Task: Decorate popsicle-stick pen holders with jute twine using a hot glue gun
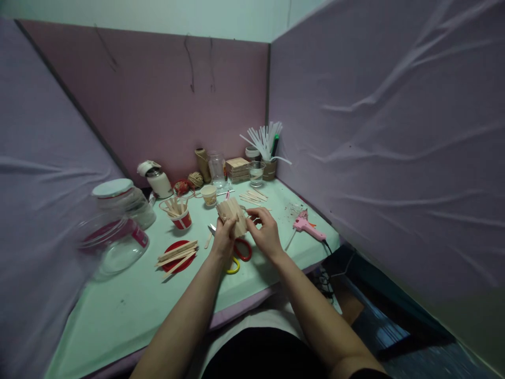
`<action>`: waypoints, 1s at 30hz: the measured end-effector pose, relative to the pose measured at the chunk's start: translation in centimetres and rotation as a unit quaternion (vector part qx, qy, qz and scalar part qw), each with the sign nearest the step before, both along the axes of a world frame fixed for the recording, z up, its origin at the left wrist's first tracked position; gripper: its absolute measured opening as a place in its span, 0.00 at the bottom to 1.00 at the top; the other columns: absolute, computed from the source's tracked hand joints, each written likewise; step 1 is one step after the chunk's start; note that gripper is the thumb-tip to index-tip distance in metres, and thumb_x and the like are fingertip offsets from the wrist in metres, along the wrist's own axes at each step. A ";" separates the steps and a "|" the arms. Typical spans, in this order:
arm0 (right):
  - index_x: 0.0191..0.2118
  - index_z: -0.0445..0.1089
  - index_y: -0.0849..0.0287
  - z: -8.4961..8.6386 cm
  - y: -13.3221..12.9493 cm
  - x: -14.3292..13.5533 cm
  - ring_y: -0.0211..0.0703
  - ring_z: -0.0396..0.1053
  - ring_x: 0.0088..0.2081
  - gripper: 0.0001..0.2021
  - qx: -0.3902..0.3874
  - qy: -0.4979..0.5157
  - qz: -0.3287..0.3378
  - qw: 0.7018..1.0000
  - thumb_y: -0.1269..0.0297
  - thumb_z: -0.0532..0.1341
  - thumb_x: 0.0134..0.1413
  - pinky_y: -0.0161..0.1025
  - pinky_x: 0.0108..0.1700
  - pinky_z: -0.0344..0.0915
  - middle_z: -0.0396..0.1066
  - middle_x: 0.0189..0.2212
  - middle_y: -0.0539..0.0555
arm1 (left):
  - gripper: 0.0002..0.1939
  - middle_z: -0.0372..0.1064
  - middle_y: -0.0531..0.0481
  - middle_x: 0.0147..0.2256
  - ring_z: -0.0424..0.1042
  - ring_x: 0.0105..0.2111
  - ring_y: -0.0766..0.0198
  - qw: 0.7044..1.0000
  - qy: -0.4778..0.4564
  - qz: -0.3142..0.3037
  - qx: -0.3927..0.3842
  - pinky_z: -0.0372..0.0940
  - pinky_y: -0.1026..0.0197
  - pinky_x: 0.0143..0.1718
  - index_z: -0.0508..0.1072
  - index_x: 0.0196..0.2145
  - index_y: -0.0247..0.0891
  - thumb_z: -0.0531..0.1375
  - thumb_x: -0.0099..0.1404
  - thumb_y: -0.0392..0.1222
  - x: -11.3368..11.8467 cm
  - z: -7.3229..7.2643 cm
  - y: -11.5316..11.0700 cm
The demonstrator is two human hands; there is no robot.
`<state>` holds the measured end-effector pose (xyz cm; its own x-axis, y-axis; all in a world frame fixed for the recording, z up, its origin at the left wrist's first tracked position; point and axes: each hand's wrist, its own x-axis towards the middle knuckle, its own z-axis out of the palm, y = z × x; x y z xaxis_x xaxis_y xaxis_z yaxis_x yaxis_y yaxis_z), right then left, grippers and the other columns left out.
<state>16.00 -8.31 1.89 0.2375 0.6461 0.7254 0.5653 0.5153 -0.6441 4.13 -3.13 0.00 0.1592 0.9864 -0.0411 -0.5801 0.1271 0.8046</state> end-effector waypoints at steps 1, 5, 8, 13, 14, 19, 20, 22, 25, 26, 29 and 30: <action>0.44 0.71 0.55 -0.5 -0.1 -0.2 0.42 0.72 0.37 0.07 0.009 0.015 -0.019 1.000 0.69 0.58 0.63 0.40 0.37 0.74 0.71 0.39 0.55 | 0.30 0.74 0.49 0.45 0.74 0.45 0.59 1.000 -0.006 -0.005 -0.007 0.68 0.58 0.47 0.68 0.50 0.42 0.70 0.50 0.44 0.0 0.2 0.0; 0.45 0.70 0.55 -1.5 -0.3 -1.0 0.48 0.71 0.44 0.09 0.044 0.027 -0.054 0.997 0.68 0.59 0.60 0.46 0.44 0.72 0.71 0.42 0.57 | 0.28 0.74 0.50 0.39 0.74 0.39 0.59 0.997 -0.027 -0.054 -0.057 0.70 0.60 0.40 0.70 0.49 0.40 0.68 0.51 0.44 -0.4 0.8 0.0; 0.47 0.70 0.55 -1.5 -0.4 -1.4 0.52 0.69 0.51 0.11 0.063 0.003 -0.041 0.997 0.67 0.60 0.58 0.53 0.53 0.70 0.71 0.46 0.59 | 0.23 0.74 0.47 0.35 0.75 0.37 0.56 0.989 -0.041 -0.110 -0.095 0.71 0.57 0.37 0.72 0.46 0.36 0.66 0.52 0.45 -0.8 1.2 0.1; 0.52 0.71 0.55 -1.4 -0.5 -1.8 0.53 0.69 0.55 0.16 0.071 -0.034 -0.021 0.997 0.67 0.60 0.58 0.55 0.58 0.67 0.70 0.51 0.61 | 0.19 0.76 0.47 0.33 0.76 0.33 0.58 0.976 -0.074 -0.161 -0.130 0.73 0.56 0.39 0.73 0.44 0.35 0.64 0.54 0.42 -1.2 1.9 -0.2; 0.53 0.71 0.55 -1.5 -0.5 -1.9 0.53 0.69 0.55 0.17 0.071 -0.038 -0.020 0.997 0.67 0.60 0.58 0.55 0.58 0.68 0.70 0.52 0.61 | 0.19 0.76 0.47 0.33 0.76 0.32 0.59 0.974 -0.081 -0.166 -0.134 0.73 0.56 0.40 0.73 0.44 0.35 0.64 0.54 0.42 -1.2 2.1 -0.3; 0.55 0.70 0.55 -1.7 -0.6 -1.8 0.54 0.69 0.57 0.18 0.070 -0.057 -0.017 0.996 0.66 0.61 0.59 0.56 0.59 0.68 0.70 0.53 0.62 | 0.17 0.75 0.47 0.32 0.76 0.30 0.59 0.965 -0.097 -0.192 -0.153 0.74 0.53 0.43 0.72 0.42 0.34 0.64 0.53 0.40 -1.2 2.5 -0.5; 0.55 0.70 0.55 -1.7 -0.6 -1.7 0.54 0.69 0.57 0.18 0.070 -0.059 -0.018 0.996 0.66 0.61 0.59 0.56 0.59 0.67 0.70 0.54 0.62 | 0.17 0.75 0.47 0.32 0.76 0.31 0.58 0.963 -0.097 -0.198 -0.154 0.74 0.52 0.42 0.72 0.42 0.34 0.64 0.53 0.40 -1.3 2.5 -0.5; 0.55 0.70 0.55 -1.5 -0.5 -1.5 0.54 0.69 0.57 0.18 0.069 -0.057 -0.020 0.996 0.66 0.60 0.60 0.56 0.59 0.67 0.70 0.54 0.62 | 0.18 0.75 0.46 0.32 0.76 0.32 0.57 0.961 -0.094 -0.210 -0.154 0.73 0.52 0.41 0.73 0.42 0.34 0.64 0.53 0.41 -1.4 2.4 -0.5; 0.55 0.70 0.55 -1.2 -0.5 -1.3 0.54 0.69 0.56 0.17 0.067 -0.049 -0.021 0.996 0.65 0.60 0.60 0.57 0.59 0.66 0.71 0.54 0.61 | 0.20 0.76 0.44 0.34 0.76 0.32 0.55 0.961 -0.082 -0.219 -0.147 0.73 0.52 0.38 0.73 0.43 0.34 0.65 0.52 0.42 -1.4 2.2 -0.4; 0.54 0.70 0.55 -1.2 -0.6 -1.2 0.54 0.69 0.56 0.17 0.066 -0.047 -0.021 0.997 0.65 0.60 0.60 0.57 0.59 0.66 0.71 0.53 0.61 | 0.21 0.76 0.44 0.34 0.76 0.33 0.55 0.962 -0.078 -0.220 -0.143 0.73 0.52 0.38 0.73 0.44 0.34 0.65 0.52 0.42 -1.4 2.1 -0.3; 0.54 0.70 0.55 -1.2 -0.7 -1.3 0.54 0.68 0.57 0.16 0.058 -0.037 -0.027 0.997 0.66 0.60 0.60 0.58 0.60 0.66 0.70 0.53 0.62 | 0.23 0.76 0.44 0.35 0.76 0.35 0.53 0.972 -0.062 -0.192 -0.121 0.73 0.51 0.39 0.73 0.45 0.35 0.66 0.52 0.44 -1.2 1.7 -0.3; 0.53 0.70 0.55 -1.3 -0.7 -1.3 0.54 0.68 0.57 0.16 0.055 -0.033 -0.029 0.998 0.66 0.60 0.60 0.58 0.60 0.66 0.70 0.53 0.62 | 0.23 0.75 0.45 0.35 0.76 0.36 0.54 0.977 -0.055 -0.172 -0.109 0.72 0.51 0.40 0.72 0.46 0.36 0.66 0.51 0.45 -1.1 1.6 -0.3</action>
<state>14.71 -8.98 0.58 0.2215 0.5490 0.8059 0.6352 0.5459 -0.5464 3.05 -3.44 1.57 0.4959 0.8430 -0.2085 -0.5546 0.4922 0.6710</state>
